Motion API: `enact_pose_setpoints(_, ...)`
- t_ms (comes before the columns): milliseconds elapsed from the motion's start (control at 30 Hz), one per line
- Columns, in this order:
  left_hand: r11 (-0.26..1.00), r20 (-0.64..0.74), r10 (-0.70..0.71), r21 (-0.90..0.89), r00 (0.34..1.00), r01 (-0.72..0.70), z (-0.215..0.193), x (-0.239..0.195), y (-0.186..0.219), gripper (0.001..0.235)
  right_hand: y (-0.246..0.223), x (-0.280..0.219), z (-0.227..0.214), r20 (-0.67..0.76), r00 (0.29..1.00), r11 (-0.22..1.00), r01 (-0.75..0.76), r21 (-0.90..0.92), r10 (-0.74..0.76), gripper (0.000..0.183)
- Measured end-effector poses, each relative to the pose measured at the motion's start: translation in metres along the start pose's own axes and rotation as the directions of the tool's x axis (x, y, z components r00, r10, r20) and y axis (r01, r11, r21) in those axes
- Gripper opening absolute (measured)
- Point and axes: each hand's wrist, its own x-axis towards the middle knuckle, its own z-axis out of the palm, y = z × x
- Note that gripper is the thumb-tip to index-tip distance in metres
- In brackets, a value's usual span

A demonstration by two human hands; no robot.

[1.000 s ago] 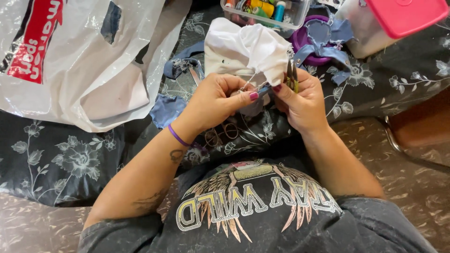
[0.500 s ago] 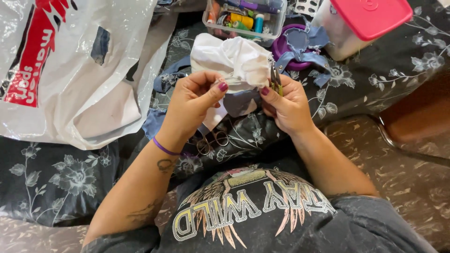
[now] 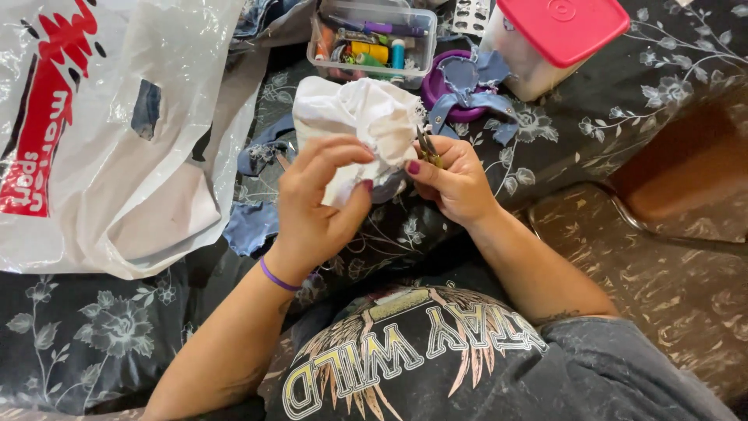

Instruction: Trimming small pieces of blue fabric with scissors and arranging them on a white cloth.

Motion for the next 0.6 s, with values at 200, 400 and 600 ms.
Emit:
enact_pose_setpoints(200, 0.988, 0.137, -0.019, 0.155, 0.990, -0.003, 0.010, -0.009, -0.017, 0.012, -0.007, -0.001, 0.011, 0.053, 0.998, 0.999, -0.029, 0.024, 0.028, 0.011)
enact_pose_setpoints(400, 0.972, 0.099, -0.192, 0.156, 0.976, 0.175, 0.005, -0.017, -0.021, 0.024, -0.012, 0.002, 0.051, 0.019, 0.999, 0.999, -0.027, 0.026, 0.027, 0.016)
enact_pose_setpoints(600, 0.968, 0.055, -0.225, 0.125, 0.973, 0.216, 0.005, -0.016, -0.027, 0.027, -0.010, 0.009, 0.059, -0.036, 0.999, 0.998, -0.007, 0.055, 0.009, 0.019)
